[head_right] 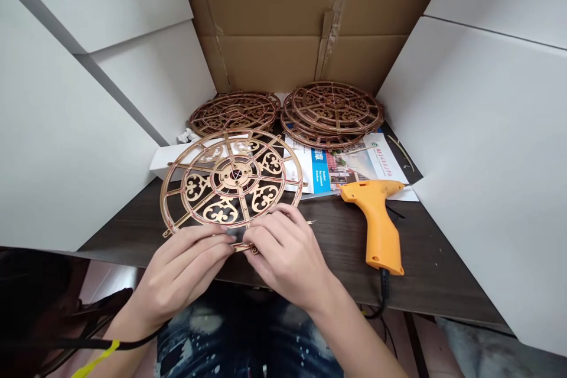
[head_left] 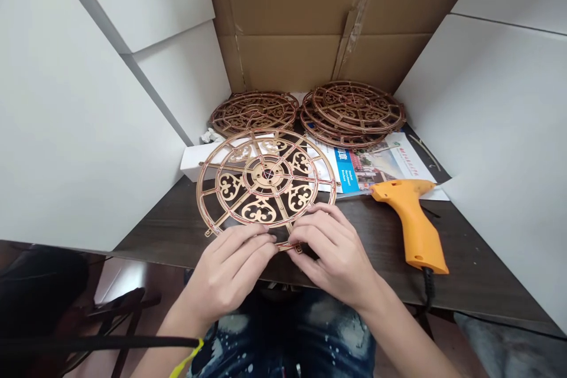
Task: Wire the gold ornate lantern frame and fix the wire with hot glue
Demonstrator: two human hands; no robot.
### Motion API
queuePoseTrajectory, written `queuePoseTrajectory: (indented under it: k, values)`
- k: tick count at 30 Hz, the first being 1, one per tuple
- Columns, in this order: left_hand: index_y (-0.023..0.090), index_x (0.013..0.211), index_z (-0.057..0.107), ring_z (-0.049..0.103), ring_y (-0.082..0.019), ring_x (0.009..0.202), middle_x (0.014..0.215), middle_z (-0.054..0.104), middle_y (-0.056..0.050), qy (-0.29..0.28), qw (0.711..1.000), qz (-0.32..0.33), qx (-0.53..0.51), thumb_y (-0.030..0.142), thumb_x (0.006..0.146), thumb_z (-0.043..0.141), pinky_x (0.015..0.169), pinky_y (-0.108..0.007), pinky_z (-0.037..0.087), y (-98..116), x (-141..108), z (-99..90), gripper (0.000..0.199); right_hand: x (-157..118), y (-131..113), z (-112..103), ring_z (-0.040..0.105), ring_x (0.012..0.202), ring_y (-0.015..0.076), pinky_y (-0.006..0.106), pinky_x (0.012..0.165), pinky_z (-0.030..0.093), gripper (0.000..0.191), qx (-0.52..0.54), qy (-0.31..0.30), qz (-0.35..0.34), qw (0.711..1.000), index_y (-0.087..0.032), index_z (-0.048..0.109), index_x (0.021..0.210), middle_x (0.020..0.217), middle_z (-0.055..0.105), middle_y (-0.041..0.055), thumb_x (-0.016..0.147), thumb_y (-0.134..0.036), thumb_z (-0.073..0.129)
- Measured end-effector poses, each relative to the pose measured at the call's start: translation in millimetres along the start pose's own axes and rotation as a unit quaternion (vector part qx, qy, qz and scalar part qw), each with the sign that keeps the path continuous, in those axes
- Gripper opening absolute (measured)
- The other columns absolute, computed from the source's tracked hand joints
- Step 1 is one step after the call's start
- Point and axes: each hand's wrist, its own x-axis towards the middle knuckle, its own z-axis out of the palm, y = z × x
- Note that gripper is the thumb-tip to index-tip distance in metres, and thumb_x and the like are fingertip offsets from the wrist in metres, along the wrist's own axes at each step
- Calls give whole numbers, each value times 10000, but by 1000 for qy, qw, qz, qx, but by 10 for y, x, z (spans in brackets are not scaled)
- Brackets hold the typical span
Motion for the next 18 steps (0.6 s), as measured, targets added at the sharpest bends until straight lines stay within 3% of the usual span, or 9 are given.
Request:
queuePoseTrajectory:
  k: [5, 10, 13, 18]
  values:
    - [44, 1085, 716, 691, -281, 1064, 1033, 807, -120, 1, 1000, -3, 1, -9, 885, 703, 892, -426, 599, 19, -22, 34, 207, -16, -6, -5, 675, 846, 156, 416, 994, 532, 100, 5, -1, 6, 1000, -209, 623, 976, 910, 744, 4, 939, -118, 638]
    - [30, 1110, 715, 672, -302, 1103, 1068, 802, -139, -6, 1000, -7, -3, -57, 855, 706, 908, -440, 584, 14, -62, 28, 270, -89, 58, -111, 654, 1080, 235, 525, 1121, 472, 267, -13, -12, 14, 1000, -157, 635, 1151, 1119, 717, 95, 897, -159, 716]
    - [26, 1061, 715, 668, -292, 1085, 1037, 801, -146, 4, 1000, -24, -6, -97, 839, 689, 898, -432, 577, -8, -85, -10, 255, -131, 126, -187, 611, 1109, 256, 593, 1159, 416, 247, -33, -13, 50, 998, -162, 656, 1090, 1122, 690, 100, 872, -184, 770]
    - [46, 1089, 713, 665, -310, 1122, 1055, 806, -146, -2, 999, -33, -7, -96, 849, 664, 915, -456, 587, -33, -143, -53, 283, -155, 143, -177, 624, 1005, 212, 560, 1127, 454, 161, -30, -14, 55, 998, -189, 653, 995, 999, 707, 46, 886, -169, 769]
